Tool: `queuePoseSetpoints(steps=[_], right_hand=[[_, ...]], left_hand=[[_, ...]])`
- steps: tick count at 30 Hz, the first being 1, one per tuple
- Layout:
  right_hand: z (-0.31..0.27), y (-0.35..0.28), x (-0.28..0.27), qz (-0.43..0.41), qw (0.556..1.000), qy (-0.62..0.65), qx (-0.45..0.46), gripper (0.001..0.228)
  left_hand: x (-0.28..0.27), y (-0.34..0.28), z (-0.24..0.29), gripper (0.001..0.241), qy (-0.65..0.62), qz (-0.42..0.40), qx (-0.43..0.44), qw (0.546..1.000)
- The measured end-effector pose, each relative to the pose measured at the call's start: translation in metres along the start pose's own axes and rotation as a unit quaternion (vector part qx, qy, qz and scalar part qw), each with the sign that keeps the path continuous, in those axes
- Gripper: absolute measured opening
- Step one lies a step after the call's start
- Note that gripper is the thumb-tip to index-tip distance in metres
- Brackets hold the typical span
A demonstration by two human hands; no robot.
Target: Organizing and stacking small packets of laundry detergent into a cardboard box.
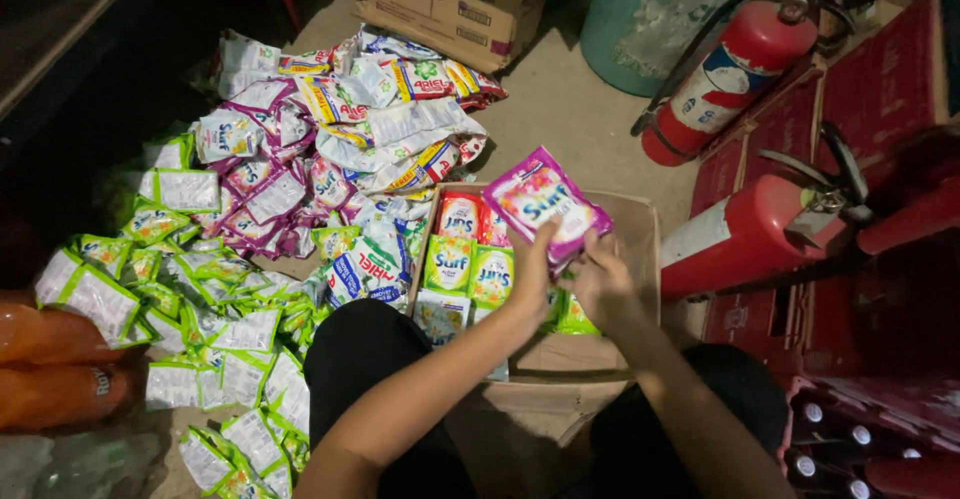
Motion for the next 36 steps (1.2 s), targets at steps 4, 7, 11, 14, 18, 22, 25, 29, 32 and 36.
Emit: queuePoseSetpoints(steps=[4, 7, 11, 14, 18, 22, 25, 29, 32, 36], right_hand=[[-0.014, -0.005, 0.03, -0.092, 0.991, 0.059, -0.081, 0.046], [-0.008, 0.0, 0.018, -0.091, 0.988, 0.076, -0.098, 0.041], [-0.018, -0.001, 0.027, -0.112, 0.984, 0.138, -0.027, 0.048], [0.018, 0.024, -0.025, -0.047, 0.992, 0.12, -0.013, 0.045], [-0.005, 0.025, -0.052, -0.172, 0.86, -0.364, -0.313, 0.056], [-0.031, 0.029, -0.045, 0.041, 0.996, -0.078, 0.022, 0.055], [-0.055, 0.023, -0.04, 0.008, 0.995, -0.078, 0.06, 0.056], [-0.07, 0.04, -0.053, -0.07, 0.934, -0.341, -0.084, 0.054], [-0.088, -0.013, 0.008, -0.133, 0.958, -0.222, -0.12, 0.071], [-0.07, -0.015, -0.001, -0.095, 0.9, -0.411, -0.109, 0.074]], left_hand=[[-0.001, -0.017, 0.0, 0.061, 0.015, 0.044, 0.095, 0.994], [0.002, -0.024, -0.003, 0.064, 0.023, 0.037, 0.081, 0.996], [0.005, -0.023, -0.008, 0.067, 0.108, 0.02, 0.086, 0.99], [0.005, -0.025, -0.007, 0.068, 0.185, 0.048, 0.09, 0.977], [0.011, -0.022, -0.012, 0.067, 0.206, 0.009, 0.057, 0.977], [-0.005, -0.002, 0.0, 0.072, -0.029, -0.013, 0.02, 0.999], [-0.023, 0.007, 0.019, 0.076, -0.16, -0.002, -0.084, 0.984], [-0.043, 0.038, 0.007, 0.092, -0.121, -0.156, -0.16, 0.967], [-0.066, 0.038, -0.019, 0.081, -0.078, -0.049, -0.218, 0.972], [-0.072, 0.032, -0.033, 0.076, -0.07, -0.07, -0.21, 0.973]])
Point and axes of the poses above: each hand's wrist, its own y-axis towards the middle knuckle, its own x-axis out of the palm, z = x × y, the point moved 6 cm from there along y, towards the middle knuckle, and after that the axes turned 9 degrees about -x, right-handed, at the moved point
